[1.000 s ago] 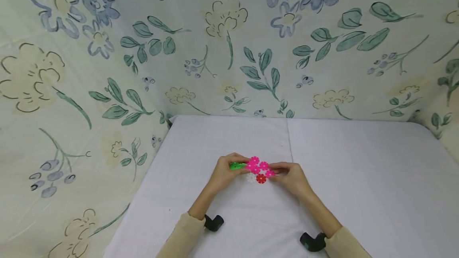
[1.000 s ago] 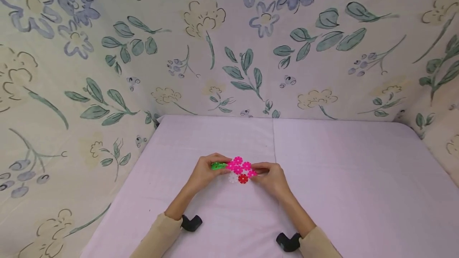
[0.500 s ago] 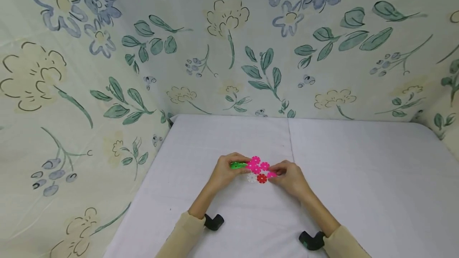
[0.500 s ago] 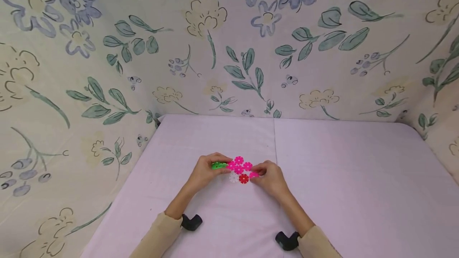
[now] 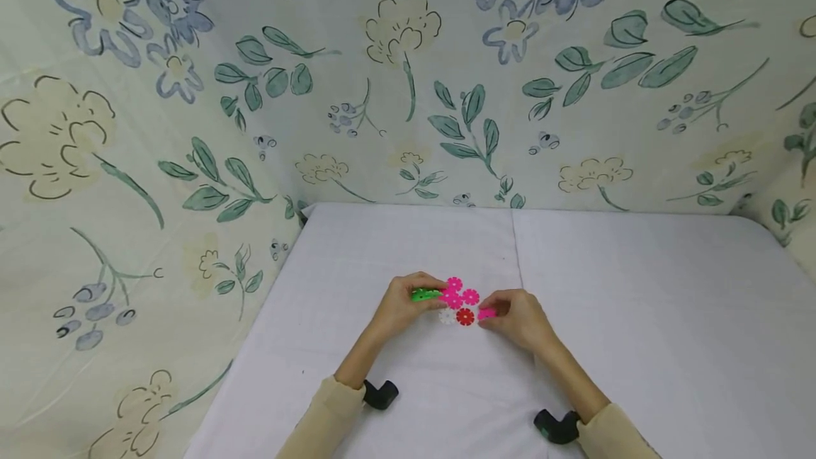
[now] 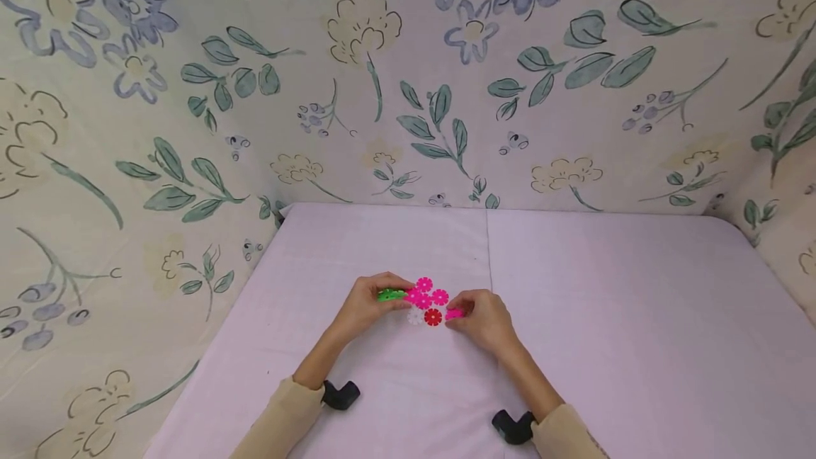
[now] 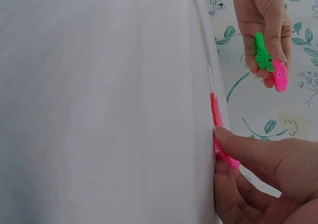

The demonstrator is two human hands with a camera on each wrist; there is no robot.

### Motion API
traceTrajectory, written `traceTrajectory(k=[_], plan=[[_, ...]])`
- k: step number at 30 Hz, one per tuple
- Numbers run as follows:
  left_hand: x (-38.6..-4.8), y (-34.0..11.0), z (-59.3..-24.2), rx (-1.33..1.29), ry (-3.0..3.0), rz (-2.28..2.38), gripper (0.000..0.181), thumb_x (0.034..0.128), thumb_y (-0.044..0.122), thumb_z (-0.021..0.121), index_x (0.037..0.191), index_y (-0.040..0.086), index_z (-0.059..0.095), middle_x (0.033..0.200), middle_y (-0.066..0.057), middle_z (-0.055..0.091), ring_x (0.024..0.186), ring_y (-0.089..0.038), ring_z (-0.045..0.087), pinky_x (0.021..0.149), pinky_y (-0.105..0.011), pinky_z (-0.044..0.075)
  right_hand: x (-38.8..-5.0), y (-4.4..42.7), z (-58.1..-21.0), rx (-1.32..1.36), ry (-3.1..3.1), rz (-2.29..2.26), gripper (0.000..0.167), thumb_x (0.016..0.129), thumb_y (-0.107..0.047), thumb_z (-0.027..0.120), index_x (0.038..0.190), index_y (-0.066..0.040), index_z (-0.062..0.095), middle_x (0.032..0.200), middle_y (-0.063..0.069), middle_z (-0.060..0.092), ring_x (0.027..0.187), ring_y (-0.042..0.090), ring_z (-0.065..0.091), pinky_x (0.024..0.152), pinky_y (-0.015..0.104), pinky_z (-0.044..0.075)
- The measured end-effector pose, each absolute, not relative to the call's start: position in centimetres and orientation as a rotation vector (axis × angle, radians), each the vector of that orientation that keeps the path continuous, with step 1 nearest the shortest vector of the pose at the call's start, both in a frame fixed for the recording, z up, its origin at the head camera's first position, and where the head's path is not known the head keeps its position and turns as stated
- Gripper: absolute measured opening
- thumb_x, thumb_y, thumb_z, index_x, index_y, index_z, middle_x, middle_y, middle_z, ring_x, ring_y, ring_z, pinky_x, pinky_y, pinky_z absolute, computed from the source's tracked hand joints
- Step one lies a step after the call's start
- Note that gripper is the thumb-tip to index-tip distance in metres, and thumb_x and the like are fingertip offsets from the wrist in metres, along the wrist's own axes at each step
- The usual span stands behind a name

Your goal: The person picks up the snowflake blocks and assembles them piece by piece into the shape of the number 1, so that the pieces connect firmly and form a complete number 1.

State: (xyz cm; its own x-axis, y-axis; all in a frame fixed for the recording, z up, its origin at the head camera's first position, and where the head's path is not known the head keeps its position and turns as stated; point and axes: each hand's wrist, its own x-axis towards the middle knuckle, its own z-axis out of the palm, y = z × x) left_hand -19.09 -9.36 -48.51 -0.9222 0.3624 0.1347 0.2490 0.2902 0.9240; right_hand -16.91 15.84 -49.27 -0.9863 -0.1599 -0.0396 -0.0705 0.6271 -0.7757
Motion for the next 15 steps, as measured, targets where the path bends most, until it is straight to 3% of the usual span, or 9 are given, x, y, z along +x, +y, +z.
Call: traceTrajectory(k=[6,15], plan=[[-18.9,-9.3,-48.4,0.631,2.388,1.721,0.030,0.0864,0.009,0.083,0.116,0.007,0.079,0.115,-0.011,0.076,0.112,-0.019,0.066,0.097,-0.031,0.055,-17.0,16.5,-49.2,-0.169,2.568,-1.477,0.025,0.085,-0.005,0.083,0.109,-0.001,0.078,0.086,0.010,0.074,0.069,0.017,0.073,0.065,0.023,0.061],[-19.0,-8.9,-48.0,0.689,2.366,1.697,0.031,0.0893,0.016,0.082,0.120,0.013,0.078,0.119,0.001,0.074,0.115,-0.015,0.063,0.098,-0.032,0.055,-16.2,17.1,-48.4,-0.232,2.369,-1.829,0.035,0.092,-0.005,0.077,0.125,0.004,0.071,0.110,0.023,0.077,0.091,0.023,0.080,0.078,0.028,0.063]])
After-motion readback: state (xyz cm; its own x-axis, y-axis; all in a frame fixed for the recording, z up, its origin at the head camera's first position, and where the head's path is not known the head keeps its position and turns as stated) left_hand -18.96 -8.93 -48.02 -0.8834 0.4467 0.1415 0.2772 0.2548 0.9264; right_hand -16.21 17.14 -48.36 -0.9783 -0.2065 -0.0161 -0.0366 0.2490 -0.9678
